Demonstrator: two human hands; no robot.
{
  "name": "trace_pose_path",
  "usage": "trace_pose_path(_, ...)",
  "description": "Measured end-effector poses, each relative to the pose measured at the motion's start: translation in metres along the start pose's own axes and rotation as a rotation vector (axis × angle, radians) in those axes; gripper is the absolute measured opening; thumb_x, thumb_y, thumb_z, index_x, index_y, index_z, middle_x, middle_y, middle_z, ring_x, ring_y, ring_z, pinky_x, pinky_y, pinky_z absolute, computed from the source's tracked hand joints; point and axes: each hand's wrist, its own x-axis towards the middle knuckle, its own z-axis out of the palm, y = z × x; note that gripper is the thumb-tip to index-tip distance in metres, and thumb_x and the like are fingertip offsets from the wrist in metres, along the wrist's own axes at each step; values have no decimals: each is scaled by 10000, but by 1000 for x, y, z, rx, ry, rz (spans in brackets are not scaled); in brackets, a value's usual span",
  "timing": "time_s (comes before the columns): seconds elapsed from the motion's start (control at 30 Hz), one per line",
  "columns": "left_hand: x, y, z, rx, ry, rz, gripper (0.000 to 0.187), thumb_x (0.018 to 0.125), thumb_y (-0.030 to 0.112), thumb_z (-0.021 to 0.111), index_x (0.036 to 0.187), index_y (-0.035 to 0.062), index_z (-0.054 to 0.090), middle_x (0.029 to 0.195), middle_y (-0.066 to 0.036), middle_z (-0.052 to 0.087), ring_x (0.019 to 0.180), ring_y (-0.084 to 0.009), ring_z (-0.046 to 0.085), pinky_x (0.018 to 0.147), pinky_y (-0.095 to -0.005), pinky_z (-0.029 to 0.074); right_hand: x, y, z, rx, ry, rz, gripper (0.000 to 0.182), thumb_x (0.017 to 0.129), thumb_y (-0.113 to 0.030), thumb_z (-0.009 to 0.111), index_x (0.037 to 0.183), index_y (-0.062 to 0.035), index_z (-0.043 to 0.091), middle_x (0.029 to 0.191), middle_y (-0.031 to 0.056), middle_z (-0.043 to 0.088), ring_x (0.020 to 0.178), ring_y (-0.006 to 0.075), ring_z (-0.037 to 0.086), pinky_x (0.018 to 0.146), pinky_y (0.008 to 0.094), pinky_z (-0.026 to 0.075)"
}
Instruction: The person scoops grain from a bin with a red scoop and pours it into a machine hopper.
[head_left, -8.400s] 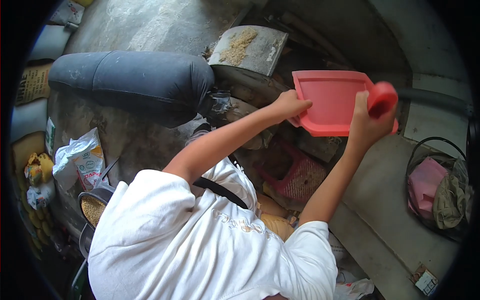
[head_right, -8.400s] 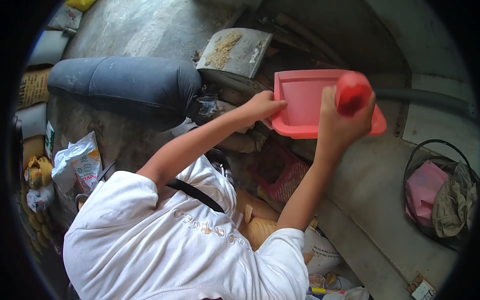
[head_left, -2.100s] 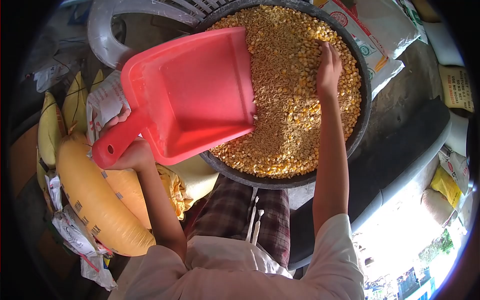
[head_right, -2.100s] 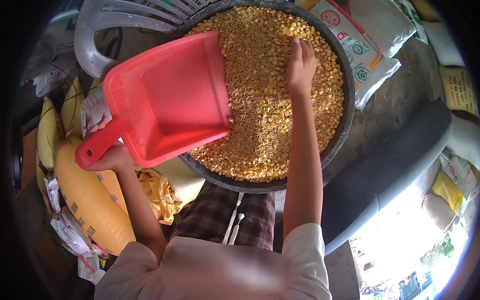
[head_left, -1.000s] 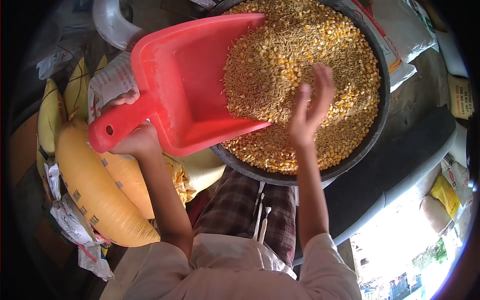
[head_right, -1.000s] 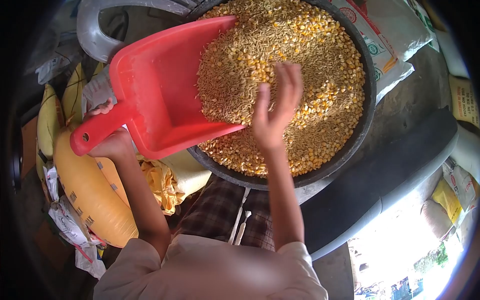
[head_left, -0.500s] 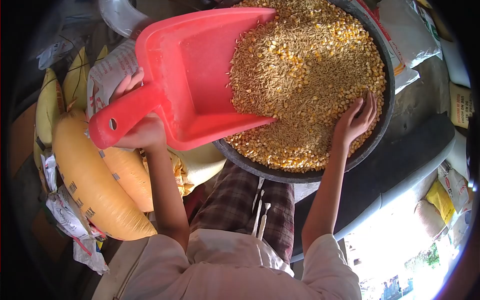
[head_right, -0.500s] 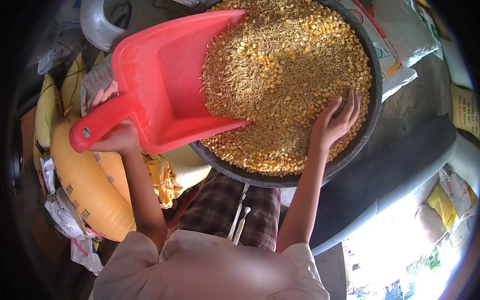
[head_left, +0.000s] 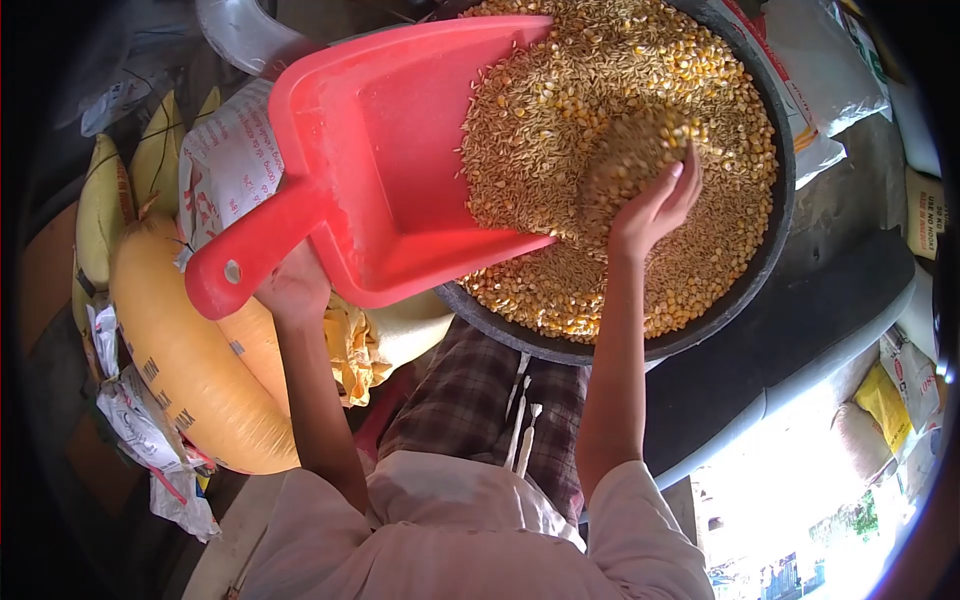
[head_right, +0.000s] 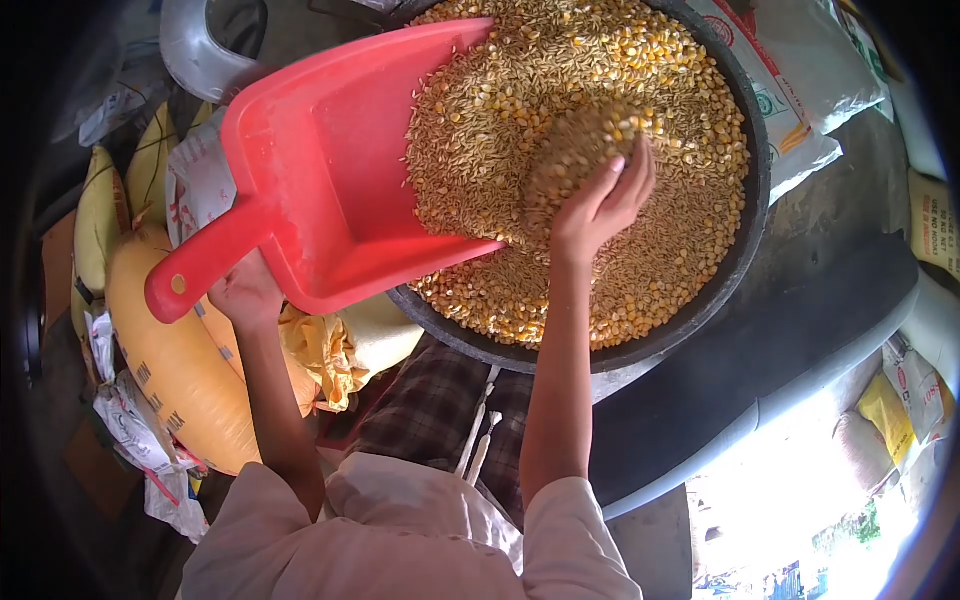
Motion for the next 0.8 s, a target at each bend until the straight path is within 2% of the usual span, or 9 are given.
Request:
trace_pose_path(0.07,0,1,-4,-5,91,-24,608,754,467,418,1172,30,363,1163,-92,418,1095,-220,374,934,-377,273,-5,-2,12,149,-41,79,553,823,-417,281,1129,24,413,1127,187,402,1069,294,379,886,431,318)
trace_pose_path(0.2,-8,3,-4,-164,-8,-132,558,752,420,426,1165,49,366,1181,-82,399,1104,-227,358,943,-383,253,-19,-24,24,216,-162,23,493,837,-360,277,1102,25,434,1099,168,438,1053,278,400,893,391,308)
trace_pose_path(0.23,-11,3,-4,-204,-42,-151,557,747,379,437,1179,40,344,1195,-91,387,1124,-240,337,950,-394,238,-22,-25,30,214,-168,-44,400,836,-233,311,1091,54,423,1081,199,448,1044,308,413,887,386,330)
trace_pose_path(0.27,-16,4,-3,-201,-42,-151,557,747,379,437,1179,40,344,1195,-91,387,1124,-240,337,950,-394,238,-25,-28,33,214,-168,-41,400,836,-233,311,1091,54,423,1081,199,448,1044,308,413,887,386,330)
trace_pose_path(0.33,-25,1,6,425,-128,-146,551,738,238,512,1200,33,292,1171,-88,402,1099,-225,367,928,-378,286,-31,-34,38,232,-211,-76,383,833,-199,325,1104,58,410,1099,208,434,1061,317,395,904,378,305)
trace_pose_path(0.37,-22,-1,13,425,-131,-150,551,738,238,512,1200,33,292,1171,-88,402,1099,-225,367,928,-378,286,-35,-36,41,274,-235,-40,373,831,-176,337,1111,61,404,1114,219,418,1069,330,383,918,373,282)
trace_pose_path(0.43,-12,-2,31,686,43,-326,598,691,60,570,1202,36,262,1127,-101,409,1027,-195,423,871,-338,356,-41,-41,42,296,-281,-21,375,833,-180,338,1114,60,401,1123,222,408,1073,335,378,918,375,279)
trace_pose_path(0.53,-4,-11,29,672,211,-342,577,658,-68,540,1168,23,284,1072,-102,427,956,-174,460,811,-287,395,-46,-46,42,348,-376,-12,384,838,-188,349,1130,59,385,1141,231,386,1082,350,362,919,379,273)
trace_pose_path(0.8,-14,-29,24,738,189,-346,513,664,-68,520,1125,42,324,1020,-95,458,914,-187,487,775,-309,426,-52,-45,37,330,-402,-16,409,835,-200,372,1148,62,364,1162,239,364,1094,357,348,923,383,267)
